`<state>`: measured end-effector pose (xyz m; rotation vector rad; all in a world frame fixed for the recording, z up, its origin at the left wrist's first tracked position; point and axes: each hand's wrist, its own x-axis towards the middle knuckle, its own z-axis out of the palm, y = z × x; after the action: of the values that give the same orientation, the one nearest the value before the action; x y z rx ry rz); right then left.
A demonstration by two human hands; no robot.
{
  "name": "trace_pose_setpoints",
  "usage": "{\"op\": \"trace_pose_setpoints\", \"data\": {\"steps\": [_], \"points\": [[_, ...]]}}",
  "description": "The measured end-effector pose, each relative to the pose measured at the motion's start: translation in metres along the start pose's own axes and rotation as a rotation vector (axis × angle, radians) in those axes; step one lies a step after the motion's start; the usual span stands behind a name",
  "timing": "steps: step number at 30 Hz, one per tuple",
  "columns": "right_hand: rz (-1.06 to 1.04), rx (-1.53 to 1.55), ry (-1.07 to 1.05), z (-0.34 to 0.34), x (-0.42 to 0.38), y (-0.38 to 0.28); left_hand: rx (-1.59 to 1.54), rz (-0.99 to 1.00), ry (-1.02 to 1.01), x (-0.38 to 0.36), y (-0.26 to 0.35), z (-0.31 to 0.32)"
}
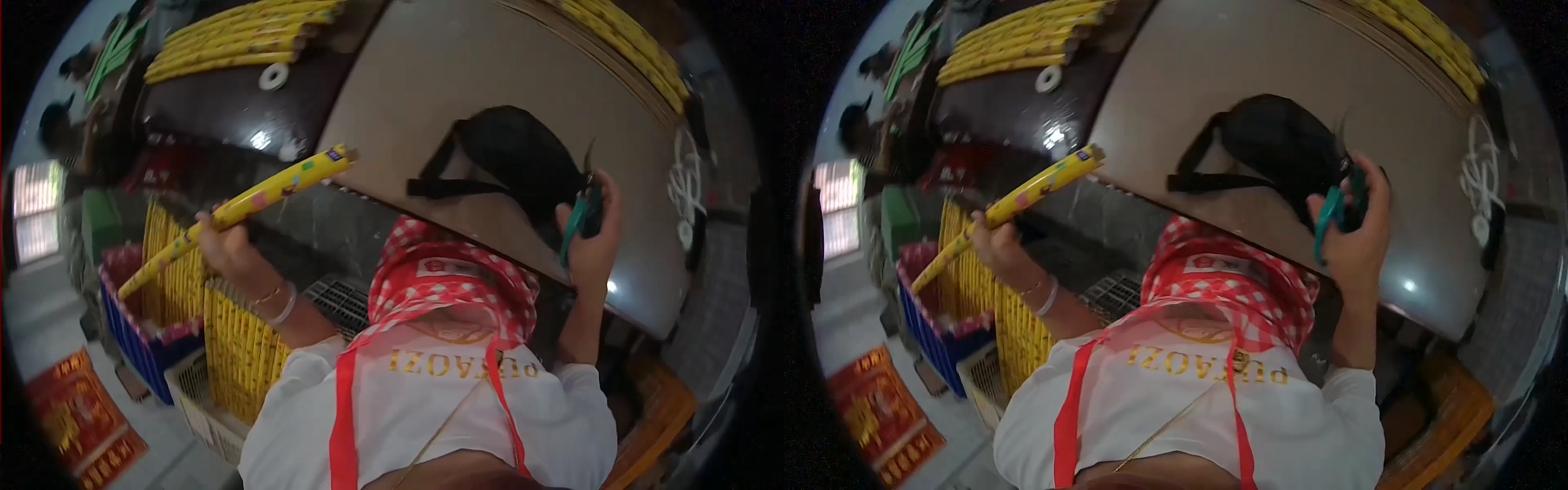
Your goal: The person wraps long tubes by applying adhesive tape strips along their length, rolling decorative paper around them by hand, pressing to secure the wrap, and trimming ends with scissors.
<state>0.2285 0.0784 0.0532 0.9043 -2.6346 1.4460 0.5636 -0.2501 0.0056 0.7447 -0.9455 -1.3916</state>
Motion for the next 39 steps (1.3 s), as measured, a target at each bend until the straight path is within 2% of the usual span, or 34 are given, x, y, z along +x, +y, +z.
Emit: {"op": "trace_pose_setpoints", "data": {"steps": [1, 3, 5, 6, 7, 8, 9, 10, 11, 12, 13, 16, 18, 19, 21, 22, 23, 25, 28, 30, 31, 33, 34, 36, 39], "points": [[0.051, -0.067, 0.094, -0.021, 0.004, 0.023, -0.083, -0.089, 0.026, 0.011, -0.002, -0.001], [0.183, -0.234, 0.23, -0.06, 0.003, 0.069, 0.049, -0.018, 0.055, 0.038, -0.019, -0.015], [0.413, -0.376, 0.3, -0.105, -0.012, 0.105, -0.122, -0.101, -0.049, 0.059, -0.031, -0.017], [0.565, -0.418, 0.328, -0.131, -0.024, 0.12, -0.224, -0.204, -0.028, 0.057, -0.024, 0.014], [0.603, -0.503, 0.362, -0.159, -0.044, 0.15, -0.327, -0.307, 0.004, 0.054, -0.016, 0.045], [0.627, -0.576, 0.38, -0.174, -0.051, 0.191, -0.301, -0.277, 0.119, 0.047, -0.023, 0.072], [0.587, -0.686, 0.449, -0.19, -0.063, 0.216, -0.278, -0.289, -0.015, 0.048, -0.03, 0.081], [0.604, -0.701, 0.475, -0.205, -0.067, 0.218, -0.296, -0.323, -0.039, 0.046, -0.031, 0.101], [0.666, -0.739, 0.395, -0.215, -0.067, 0.22, -0.315, -0.35, -0.058, 0.046, -0.034, 0.119], [0.724, -0.771, 0.314, -0.225, -0.068, 0.222, -0.383, -0.35, -0.385, 0.048, -0.039, 0.125], [0.615, -0.88, 0.343, -0.229, -0.071, 0.233, -0.389, -0.368, -0.418, 0.047, -0.042, 0.136], [0.542, -0.908, 0.373, -0.238, -0.059, 0.259, -0.389, -0.399, -0.499, 0.013, -0.037, 0.197], [0.513, -0.86, 0.377, -0.232, -0.045, 0.252, -0.26, -0.333, -0.402, -0.002, -0.038, 0.222], [0.538, -0.889, 0.396, -0.23, -0.037, 0.252, -0.344, -0.411, -0.487, -0.014, -0.036, 0.236], [0.559, -0.902, 0.399, -0.231, -0.032, 0.266, -0.315, -0.405, -0.298, -0.033, -0.043, 0.266], [0.477, -0.918, 0.532, -0.237, -0.04, 0.289, -0.374, -0.354, -0.445, -0.039, -0.048, 0.276], [0.388, -0.921, 0.665, -0.242, -0.043, 0.31, -0.413, -0.385, -0.392, -0.047, -0.054, 0.287], [0.712, -0.934, 0.449, -0.257, -0.055, 0.325, -0.437, -0.381, -0.318, -0.06, -0.059, 0.308], [0.721, -0.944, 0.368, -0.255, -0.065, 0.302, -0.439, -0.431, -0.286, -0.082, -0.064, 0.331], [1.003, -1.121, -0.027, -0.255, -0.058, 0.259, -0.429, -0.456, -0.288, -0.095, -0.062, 0.342], [1.002, -1.116, -0.027, -0.249, -0.058, 0.251, -0.421, -0.452, -0.278, -0.098, -0.067, 0.345], [0.416, -1.172, 0.301, -0.237, -0.053, 0.233, -0.403, -0.461, -0.258, -0.107, -0.067, 0.355], [0.33, -0.97, 0.287, -0.225, -0.038, 0.208, -0.381, -0.475, -0.235, -0.112, -0.068, 0.359], [0.279, -0.183, 0.338, -0.178, -0.014, 0.142, -0.397, -0.478, -0.289, -0.117, -0.079, 0.364], [0.301, 0.458, 0.144, -0.113, 0.001, 0.095, -0.375, -0.505, -0.263, -0.127, -0.09, 0.375]]}}
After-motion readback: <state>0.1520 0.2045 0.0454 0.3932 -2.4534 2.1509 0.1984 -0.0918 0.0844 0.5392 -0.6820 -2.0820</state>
